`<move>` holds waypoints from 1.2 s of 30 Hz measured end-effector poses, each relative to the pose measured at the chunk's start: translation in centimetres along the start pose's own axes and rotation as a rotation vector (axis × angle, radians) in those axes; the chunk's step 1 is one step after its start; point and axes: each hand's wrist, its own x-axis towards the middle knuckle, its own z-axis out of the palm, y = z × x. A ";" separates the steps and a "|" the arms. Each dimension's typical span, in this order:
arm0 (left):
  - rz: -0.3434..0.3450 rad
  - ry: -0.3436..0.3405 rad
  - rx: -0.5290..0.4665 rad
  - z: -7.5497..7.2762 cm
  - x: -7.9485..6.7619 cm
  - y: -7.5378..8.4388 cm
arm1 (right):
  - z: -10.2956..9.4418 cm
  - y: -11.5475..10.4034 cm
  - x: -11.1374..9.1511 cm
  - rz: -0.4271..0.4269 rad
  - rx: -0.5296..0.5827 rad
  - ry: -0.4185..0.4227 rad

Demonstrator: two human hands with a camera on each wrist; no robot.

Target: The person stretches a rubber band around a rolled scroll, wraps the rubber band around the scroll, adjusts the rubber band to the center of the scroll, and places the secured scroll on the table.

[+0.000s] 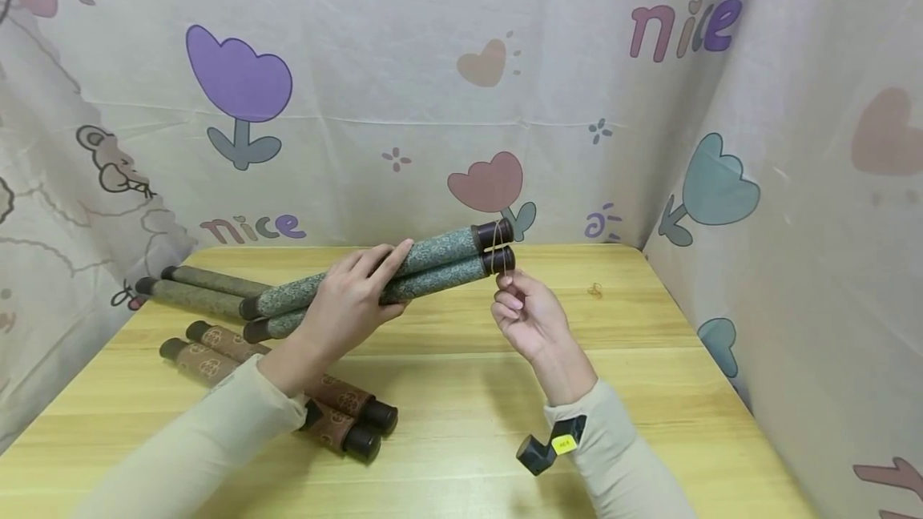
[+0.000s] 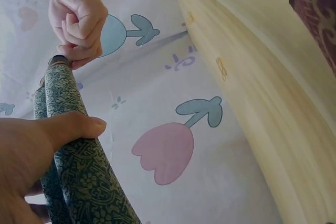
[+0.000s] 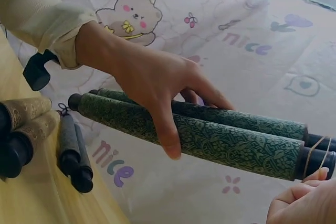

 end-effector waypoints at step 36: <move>-0.199 -0.384 -0.019 0.4 -2.0 -0.9 | -1.1 -1.1 0.4 -0.137 -0.547 -0.003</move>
